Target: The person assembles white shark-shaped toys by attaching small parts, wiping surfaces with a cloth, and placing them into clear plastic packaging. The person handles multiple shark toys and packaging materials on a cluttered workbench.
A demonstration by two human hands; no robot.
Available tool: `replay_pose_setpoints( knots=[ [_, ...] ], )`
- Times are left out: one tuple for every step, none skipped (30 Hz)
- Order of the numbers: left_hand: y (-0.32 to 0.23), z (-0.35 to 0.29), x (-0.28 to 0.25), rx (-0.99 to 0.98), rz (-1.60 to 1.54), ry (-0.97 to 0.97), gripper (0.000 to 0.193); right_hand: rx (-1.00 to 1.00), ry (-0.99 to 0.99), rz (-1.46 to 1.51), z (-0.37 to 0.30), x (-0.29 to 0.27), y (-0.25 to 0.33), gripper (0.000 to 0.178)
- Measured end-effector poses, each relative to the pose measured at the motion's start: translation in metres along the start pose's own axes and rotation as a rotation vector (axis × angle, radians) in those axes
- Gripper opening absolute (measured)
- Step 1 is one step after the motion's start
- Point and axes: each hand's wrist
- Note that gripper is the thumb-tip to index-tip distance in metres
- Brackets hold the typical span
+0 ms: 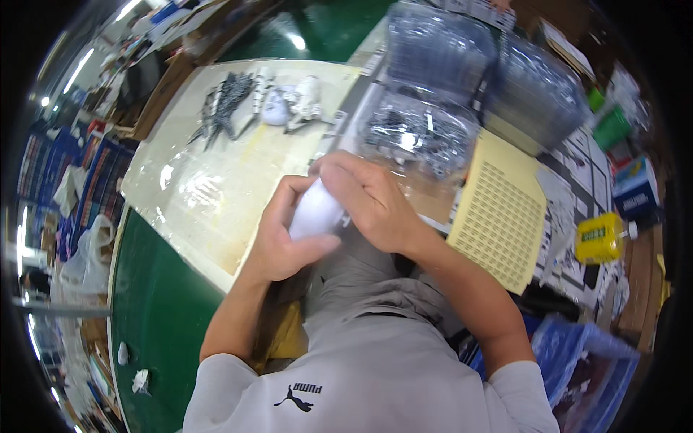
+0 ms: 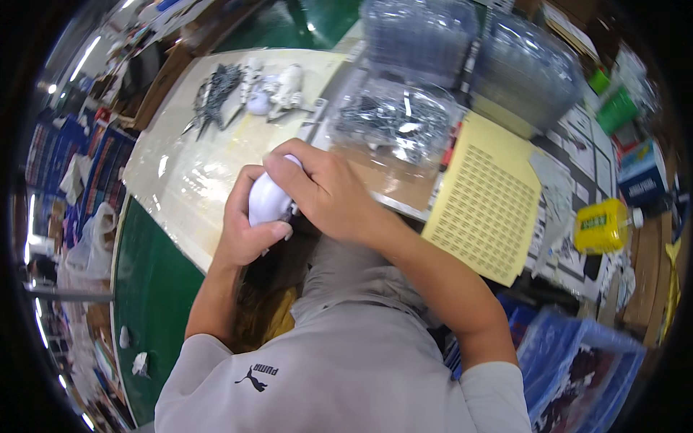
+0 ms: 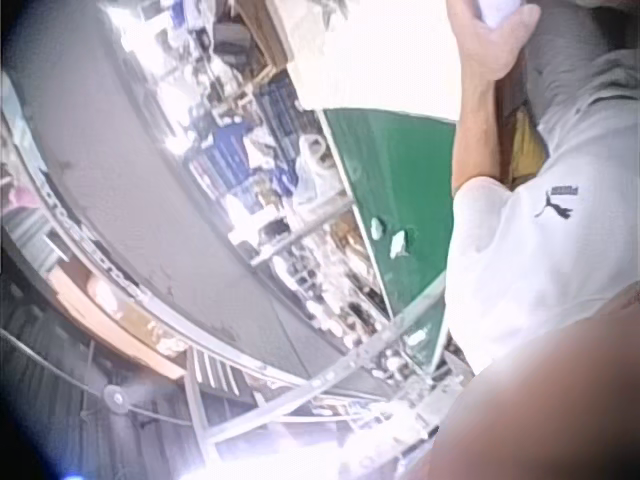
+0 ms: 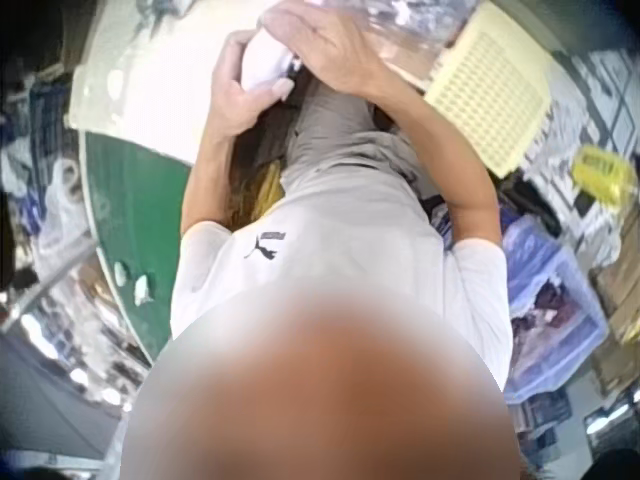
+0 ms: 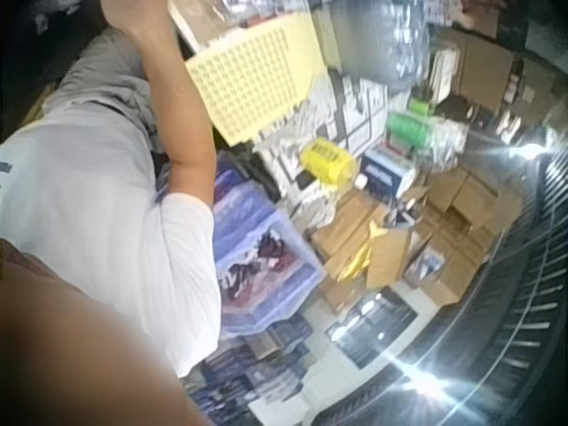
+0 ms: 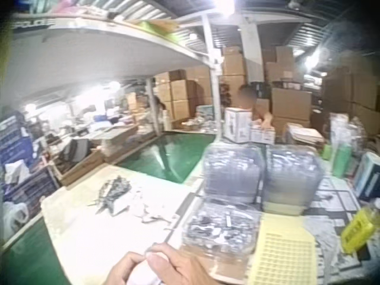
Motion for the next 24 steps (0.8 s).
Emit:
replay_pose_setpoints(
  knots=[
    [0.002,0.006,0.019,-0.019,-0.219,0.008,0.072,0.057,-0.02,0.111,-0.002,0.0,-0.002,0.033],
    [0.005,0.008,0.036,-0.061,-0.418,-0.018,0.072,0.11,-0.03,0.226,-0.005,-0.003,-0.003,0.037],
    [0.008,0.009,0.051,-0.102,-0.614,-0.048,0.073,0.203,-0.055,0.299,-0.008,-0.009,-0.004,0.038],
    [0.012,0.015,0.063,-0.073,-0.699,0.022,0.076,0.301,-0.079,0.376,-0.012,-0.014,-0.004,0.039],
    [0.014,0.017,0.071,-0.156,-0.764,-0.014,0.081,0.364,-0.095,0.461,-0.017,-0.024,-0.003,0.039],
    [0.016,0.02,0.077,-0.221,-0.822,-0.031,0.087,0.38,-0.212,0.482,-0.017,-0.024,-0.004,0.046],
    [0.017,0.022,0.081,-0.303,-0.84,-0.047,0.094,0.371,-0.213,0.478,-0.018,-0.029,-0.004,0.046],
    [0.017,0.022,0.084,-0.276,-0.761,-0.003,0.096,0.355,-0.178,0.483,-0.02,-0.038,-0.003,0.047],
    [0.017,0.023,0.086,-0.197,-0.569,-0.05,0.077,0.41,-0.179,0.467,-0.022,-0.045,-0.003,0.047],
    [0.017,0.023,0.086,-0.131,-0.351,-0.079,0.06,0.38,-0.101,0.324,-0.026,-0.055,-0.001,0.043],
    [0.016,0.024,0.087,-0.135,-0.097,-0.139,0.048,0.161,-0.059,0.185,-0.028,-0.057,-0.002,0.042],
    [0.016,0.022,0.088,0.007,-0.018,-0.102,0.058,-0.019,-0.069,0.009,-0.032,-0.061,-0.002,0.042],
    [0.016,0.023,0.088,0.053,-0.022,-0.088,0.061,-0.156,-0.064,-0.187,-0.033,-0.061,-0.004,0.043],
    [0.017,0.022,0.089,0.082,0.016,-0.093,0.066,0.029,-0.017,-0.119,-0.037,-0.064,-0.004,0.046],
    [0.018,0.023,0.089,0.127,0.067,-0.079,0.072,0.034,-0.04,-0.128,-0.038,-0.064,-0.007,0.042],
    [0.019,0.023,0.09,0.104,0.03,-0.077,0.074,0.02,-0.049,-0.139,-0.038,-0.063,-0.009,0.039],
    [0.02,0.023,0.09,0.064,0.013,-0.069,0.077,0.005,-0.051,-0.149,-0.037,-0.062,-0.012,0.037],
    [0.021,0.022,0.09,0.022,-0.001,-0.064,0.08,0.001,-0.091,-0.082,-0.036,-0.061,-0.014,0.037],
    [0.022,0.022,0.09,0.002,-0.041,-0.055,0.077,-0.003,-0.133,-0.015,-0.033,-0.06,-0.017,0.037],
    [0.023,0.023,0.09,-0.016,-0.083,-0.048,0.075,0.038,-0.174,0.049,-0.031,-0.06,-0.019,0.038],
    [0.023,0.022,0.09,-0.032,-0.124,-0.043,0.073,0.12,-0.168,0.167,-0.03,-0.061,-0.021,0.039],
    [0.023,0.023,0.089,-0.086,-0.098,-0.047,0.063,0.25,-0.159,0.28,-0.029,-0.062,-0.022,0.041],
    [0.023,0.022,0.089,-0.098,-0.218,-0.054,0.059,0.407,-0.141,0.401,-0.029,-0.062,-0.023,0.043],
    [0.023,0.023,0.088,-0.14,-0.3,-0.075,0.056,0.489,-0.172,0.37,-0.029,-0.062,-0.024,0.045]
  ],
)
Point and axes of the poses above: each hand's wrist, its own z-axis towards the middle knuckle, its own x-axis out of the palm, y = z × x, and after that the axes turned 2 degrees about x, right-handed
